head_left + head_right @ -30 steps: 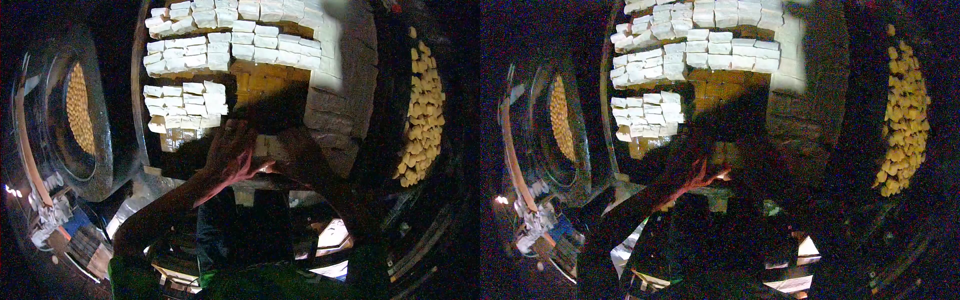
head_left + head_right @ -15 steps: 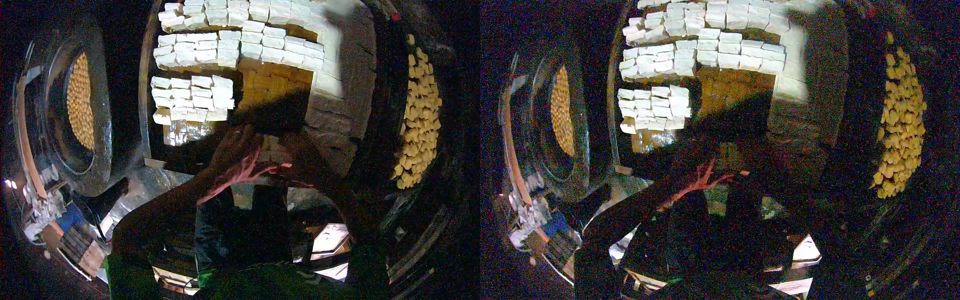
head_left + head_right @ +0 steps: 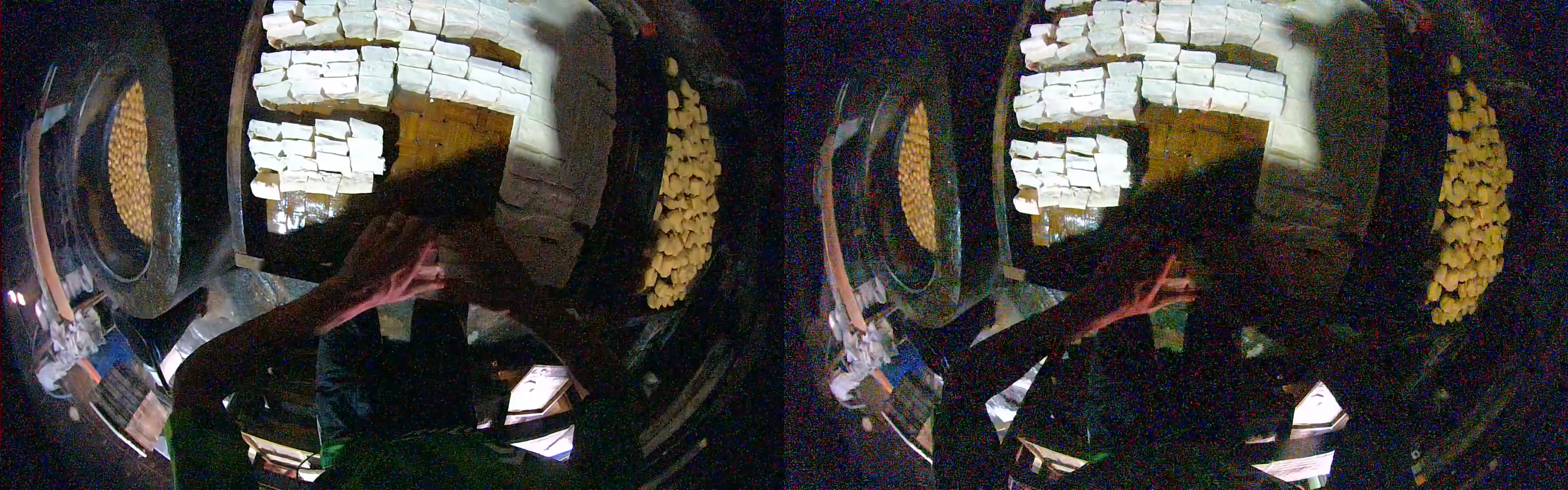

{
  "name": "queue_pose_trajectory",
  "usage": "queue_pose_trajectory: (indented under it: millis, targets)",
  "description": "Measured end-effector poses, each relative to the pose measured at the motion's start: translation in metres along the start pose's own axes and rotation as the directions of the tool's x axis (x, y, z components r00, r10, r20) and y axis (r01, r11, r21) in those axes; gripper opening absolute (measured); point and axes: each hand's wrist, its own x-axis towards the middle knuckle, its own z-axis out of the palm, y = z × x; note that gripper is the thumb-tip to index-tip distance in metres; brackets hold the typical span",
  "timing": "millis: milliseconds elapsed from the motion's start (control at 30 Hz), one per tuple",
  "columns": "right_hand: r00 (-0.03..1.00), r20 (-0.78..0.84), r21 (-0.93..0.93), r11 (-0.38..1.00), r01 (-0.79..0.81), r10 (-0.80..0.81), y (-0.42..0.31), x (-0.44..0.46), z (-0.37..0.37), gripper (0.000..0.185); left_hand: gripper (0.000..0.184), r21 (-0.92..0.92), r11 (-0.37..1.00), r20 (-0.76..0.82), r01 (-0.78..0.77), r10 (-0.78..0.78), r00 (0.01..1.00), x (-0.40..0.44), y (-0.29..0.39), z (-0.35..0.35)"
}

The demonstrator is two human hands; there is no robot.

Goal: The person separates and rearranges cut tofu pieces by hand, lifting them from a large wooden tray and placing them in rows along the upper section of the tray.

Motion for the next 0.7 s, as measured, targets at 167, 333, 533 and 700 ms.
queue_pose_trajectory:
  millis: [167, 333, 533, 700]
  targets:
    - [1.0, -0.011, -0.008, 1.0, -0.009, 0.009, -0.004, 0.003, 0.002, 0.079, 0.068, 0.02, 1.0, -0.222, -0.007, 0.011, 0.975, 0.008, 0.004, -0.02]
    - [0.999, -0.035, 0.001, 1.0, -0.004, 0.004, 0.001, 0.014, -0.003, 0.078, 0.071, -0.073, 0.996, -0.13, -0.042, 0.032, 0.991, 0.011, -0.011, -0.006]
    - [1.0, -0.018, 0.04, 0.999, 0.001, 0.0, 0.012, 0.016, -0.018, 0.077, 0.068, -0.166, 0.985, -0.029, 0.038, -0.043, 0.999, 0.028, -0.023, -0.014]
    - [1.0, 0.004, 0.094, 0.996, -0.005, 0.004, 0.027, 0.022, -0.033, 0.077, 0.066, -0.251, 0.968, -0.089, 0.003, -0.026, 0.996, 0.048, -0.03, -0.042]
